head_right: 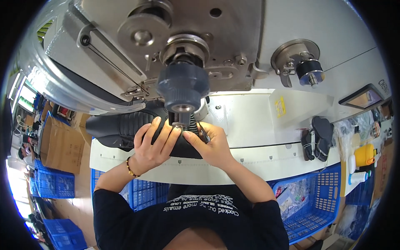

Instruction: Sewing and trimming components of a black leather motorcycle boot using an industrial sewing machine.

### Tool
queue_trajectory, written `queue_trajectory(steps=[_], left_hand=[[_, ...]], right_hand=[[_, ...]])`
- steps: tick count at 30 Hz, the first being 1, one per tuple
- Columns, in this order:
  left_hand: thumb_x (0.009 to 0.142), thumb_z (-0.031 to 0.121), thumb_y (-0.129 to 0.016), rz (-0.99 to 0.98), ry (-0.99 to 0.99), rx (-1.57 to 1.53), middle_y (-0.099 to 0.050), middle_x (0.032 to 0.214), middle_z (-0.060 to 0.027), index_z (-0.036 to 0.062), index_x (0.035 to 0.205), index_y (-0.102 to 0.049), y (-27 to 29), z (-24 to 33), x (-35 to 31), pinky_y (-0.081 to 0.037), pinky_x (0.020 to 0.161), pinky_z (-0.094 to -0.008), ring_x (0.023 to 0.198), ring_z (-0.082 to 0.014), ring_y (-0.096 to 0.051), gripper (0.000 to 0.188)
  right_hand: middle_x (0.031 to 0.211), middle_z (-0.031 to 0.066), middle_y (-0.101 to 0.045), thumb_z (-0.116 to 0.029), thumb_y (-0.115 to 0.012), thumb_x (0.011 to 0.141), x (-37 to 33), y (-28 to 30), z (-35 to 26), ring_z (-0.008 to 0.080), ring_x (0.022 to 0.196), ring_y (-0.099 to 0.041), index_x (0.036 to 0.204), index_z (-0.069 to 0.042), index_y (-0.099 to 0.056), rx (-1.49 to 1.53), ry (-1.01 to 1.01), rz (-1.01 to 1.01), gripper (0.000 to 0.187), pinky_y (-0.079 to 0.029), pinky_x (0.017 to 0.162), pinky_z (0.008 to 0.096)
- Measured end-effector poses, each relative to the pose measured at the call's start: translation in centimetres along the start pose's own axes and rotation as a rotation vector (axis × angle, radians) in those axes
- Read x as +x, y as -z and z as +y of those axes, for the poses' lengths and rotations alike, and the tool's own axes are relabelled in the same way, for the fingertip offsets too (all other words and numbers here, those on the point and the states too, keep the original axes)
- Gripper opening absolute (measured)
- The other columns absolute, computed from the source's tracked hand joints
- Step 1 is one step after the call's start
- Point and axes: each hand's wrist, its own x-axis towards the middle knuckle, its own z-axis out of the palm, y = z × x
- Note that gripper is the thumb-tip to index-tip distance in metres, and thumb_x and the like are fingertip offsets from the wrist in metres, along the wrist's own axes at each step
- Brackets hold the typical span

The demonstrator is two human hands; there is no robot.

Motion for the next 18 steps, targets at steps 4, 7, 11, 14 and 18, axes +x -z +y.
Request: queue_trajectory(steps=[4, 7, 11, 14, 18], left_hand=[[0.078, 0.018, -0.05, 0.011, 0.01, 0.01, -0.059, 0.099, -0.0018, 0.0124, 0.101, -0.058, -0.3, 0.1, -0.2, -0.04, 0.082, -0.0292, 0.091, -0.0185, -0.056, 0.025], [0.078, 0.018, -0.049, 0.009, 0.017, 0.002, -0.059, 0.1, -0.0019, 0.0123, 0.101, -0.058, -0.4, 0.0, -0.4, -0.039, 0.083, -0.0296, 0.091, -0.0184, -0.056, 0.025], [0.077, 0.017, -0.05, 0.01, 0.018, -0.011, -0.059, 0.1, -0.0021, 0.012, 0.1, -0.059, -0.5, -0.3, 0.0, -0.039, 0.083, -0.0297, 0.091, -0.0189, -0.056, 0.026], [0.076, 0.017, -0.05, 0.0, 0.024, -0.03, -0.059, 0.1, -0.0025, 0.0118, 0.1, -0.059, -0.3, -0.4, 0.2, -0.04, 0.082, -0.0305, 0.091, -0.0196, -0.056, 0.026], [0.076, 0.017, -0.051, 0.002, 0.032, -0.057, -0.058, 0.1, -0.0026, 0.0121, 0.1, -0.059, -0.6, -0.6, 0.4, -0.04, 0.082, -0.0313, 0.093, -0.0202, -0.055, 0.026]], right_hand=[[0.058, -0.0091, -0.046, -0.015, -0.061, 0.08, -0.1, -0.3, 0.2, -0.0015, 0.052, -0.033, 0.077, -0.003, -0.061, 0.067, -0.03, 0.057, 0.013, -0.025, 0.045, 0.0171], [0.059, -0.008, -0.05, -0.014, -0.061, 0.08, 0.0, -0.6, 0.4, -0.0014, 0.052, -0.036, 0.077, -0.002, -0.061, 0.05, -0.027, 0.093, 0.013, -0.028, 0.045, 0.0167], [0.061, -0.0059, -0.054, -0.013, -0.061, 0.08, 0.2, -0.8, -0.9, -0.0008, 0.054, -0.041, 0.078, -0.002, -0.062, 0.107, -0.023, 0.1, 0.012, -0.033, 0.047, 0.0164], [0.063, -0.0039, -0.057, -0.013, -0.061, 0.08, 0.3, -0.6, -1.6, 0.0002, 0.055, -0.045, 0.077, -0.001, -0.061, 0.094, -0.028, 0.099, 0.012, -0.036, 0.048, 0.0164], [0.061, -0.0036, -0.056, -0.015, -0.06, 0.081, 0.6, -0.7, -1.3, 0.0003, 0.055, -0.044, 0.075, -0.001, -0.061, 0.045, -0.037, 0.092, 0.015, -0.036, 0.048, 0.0175]])
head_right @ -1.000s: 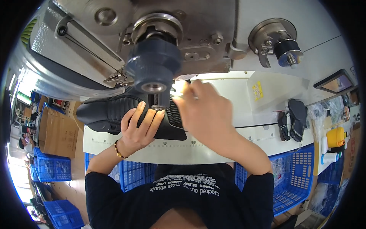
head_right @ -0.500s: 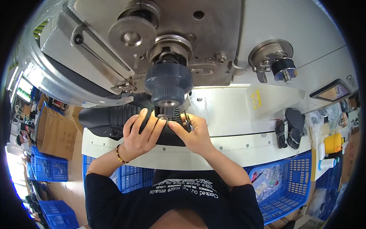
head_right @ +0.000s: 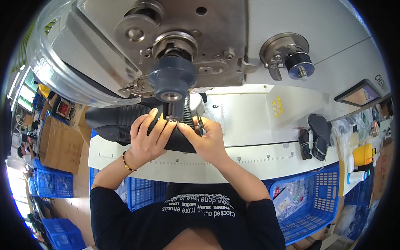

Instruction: Sewing and trimming components of a black leather motorcycle boot using an industrial sewing machine.

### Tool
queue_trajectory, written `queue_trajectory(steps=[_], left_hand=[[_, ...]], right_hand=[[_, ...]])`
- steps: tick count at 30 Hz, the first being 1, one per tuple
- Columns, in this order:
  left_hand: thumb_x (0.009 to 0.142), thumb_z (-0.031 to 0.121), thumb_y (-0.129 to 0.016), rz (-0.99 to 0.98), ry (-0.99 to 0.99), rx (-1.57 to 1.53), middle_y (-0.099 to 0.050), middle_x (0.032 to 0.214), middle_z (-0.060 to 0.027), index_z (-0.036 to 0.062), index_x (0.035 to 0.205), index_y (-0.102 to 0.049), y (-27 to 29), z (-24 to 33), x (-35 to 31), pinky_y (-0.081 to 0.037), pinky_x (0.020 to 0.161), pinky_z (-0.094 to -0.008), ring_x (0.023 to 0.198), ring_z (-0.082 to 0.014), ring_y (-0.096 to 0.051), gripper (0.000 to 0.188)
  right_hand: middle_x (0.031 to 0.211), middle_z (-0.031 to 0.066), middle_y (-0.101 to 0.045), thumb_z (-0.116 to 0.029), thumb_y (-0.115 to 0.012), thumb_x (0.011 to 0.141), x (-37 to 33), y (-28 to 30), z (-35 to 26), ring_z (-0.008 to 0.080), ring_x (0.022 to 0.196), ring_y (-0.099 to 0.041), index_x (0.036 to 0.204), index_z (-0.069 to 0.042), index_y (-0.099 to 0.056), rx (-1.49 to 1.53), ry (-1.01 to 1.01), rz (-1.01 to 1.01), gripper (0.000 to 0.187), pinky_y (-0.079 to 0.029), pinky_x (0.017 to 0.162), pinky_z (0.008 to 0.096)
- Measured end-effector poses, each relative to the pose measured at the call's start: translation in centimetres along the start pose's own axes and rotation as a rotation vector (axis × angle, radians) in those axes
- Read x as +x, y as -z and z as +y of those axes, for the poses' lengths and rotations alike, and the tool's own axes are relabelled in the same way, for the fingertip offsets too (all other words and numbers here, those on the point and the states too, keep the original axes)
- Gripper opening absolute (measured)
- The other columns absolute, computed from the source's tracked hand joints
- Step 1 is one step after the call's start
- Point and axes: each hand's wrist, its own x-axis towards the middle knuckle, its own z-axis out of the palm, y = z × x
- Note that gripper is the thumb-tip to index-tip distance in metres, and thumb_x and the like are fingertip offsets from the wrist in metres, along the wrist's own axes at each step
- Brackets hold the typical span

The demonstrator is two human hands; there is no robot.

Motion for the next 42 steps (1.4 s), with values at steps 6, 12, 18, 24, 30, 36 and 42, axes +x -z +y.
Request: queue_trajectory(steps=[6, 12, 18, 24, 30, 36, 42], left_hand=[[0.075, 0.017, -0.052, -0.003, -0.005, -0.047, -0.058, 0.101, -0.0023, 0.0137, 0.099, -0.059, -0.2, -0.4, 0.0, -0.04, 0.083, -0.0312, 0.094, -0.02, -0.054, 0.025], [0.075, 0.018, -0.052, 0.027, 0.007, -0.027, -0.058, 0.1, -0.0017, 0.0161, 0.098, -0.061, -0.5, -0.4, -0.4, -0.04, 0.084, -0.0307, 0.095, -0.0194, -0.054, 0.024], [0.073, 0.016, -0.053, 0.03, 0.05, -0.066, -0.057, 0.101, -0.0013, 0.0163, 0.099, -0.061, -0.8, -0.2, -0.5, -0.039, 0.084, -0.0318, 0.095, -0.021, -0.053, 0.027], [0.069, 0.015, -0.054, 0.028, 0.066, -0.085, -0.055, 0.102, -0.0004, 0.0168, 0.099, -0.061, -0.8, -0.4, -0.7, -0.039, 0.084, -0.0337, 0.092, -0.0213, -0.052, 0.03], [0.069, 0.015, -0.054, 0.012, 0.034, -0.115, -0.056, 0.1, -0.0008, 0.0161, 0.097, -0.062, -0.1, -0.9, 0.0, -0.039, 0.084, -0.0343, 0.092, -0.0218, -0.052, 0.029], [0.07, 0.014, -0.053, -0.047, -0.02, -0.123, -0.058, 0.099, -0.0022, 0.0121, 0.095, -0.062, 0.6, -0.7, 0.2, -0.04, 0.084, -0.0331, 0.092, -0.0215, -0.054, 0.026], [0.073, 0.015, -0.053, -0.024, -0.054, -0.096, -0.058, 0.097, -0.0024, 0.0108, 0.095, -0.062, 0.1, -0.7, 0.0, -0.04, 0.084, -0.0318, 0.092, -0.0195, -0.054, 0.025]], right_hand=[[0.058, 0.0063, -0.055, -0.028, -0.054, 0.084, 0.0, 2.4, -1.0, 0.0162, 0.051, -0.052, 0.083, 0.0, -0.053, -0.463, 0.111, -0.036, 0.028, -0.04, 0.048, 0.0275], [0.078, 0.0118, -0.053, -0.025, -0.053, 0.083, 1.5, 3.5, -3.9, 0.0278, 0.06, -0.054, 0.09, -0.001, -0.047, -0.922, 0.567, -0.03, 0.025, -0.042, 0.048, 0.0348], [0.079, 0.0077, -0.052, -0.015, -0.06, 0.071, 2.8, 3.4, -4.5, 0.0185, 0.063, -0.055, 0.067, -0.001, -0.056, -1.185, 0.755, -0.117, 0.015, -0.043, 0.046, 0.0285], [0.079, 0.0065, -0.051, -0.013, -0.062, 0.057, 3.3, 2.5, -4.4, 0.0156, 0.065, -0.054, 0.059, -0.005, -0.057, -1.227, 0.87, -0.166, 0.009, -0.042, 0.044, 0.0253], [0.075, 0.0078, -0.048, -0.014, -0.061, 0.053, 2.9, 2.1, -4.1, 0.0152, 0.059, -0.048, 0.052, -0.009, -0.056, -1.476, 0.825, -0.125, 0.006, -0.038, 0.042, 0.0234], [0.076, 0.0094, -0.05, -0.013, -0.06, 0.052, 3.2, 2.1, -4.2, 0.0159, 0.063, -0.05, 0.051, -0.007, -0.056, -1.457, 0.793, -0.087, 0.007, -0.039, 0.041, 0.0254], [0.076, 0.0087, -0.052, -0.013, -0.06, 0.059, 2.1, 2.8, -6.3, 0.0191, 0.063, -0.055, 0.059, -0.002, -0.058, -1.337, 0.613, -0.076, 0.011, -0.043, 0.043, 0.0285]])
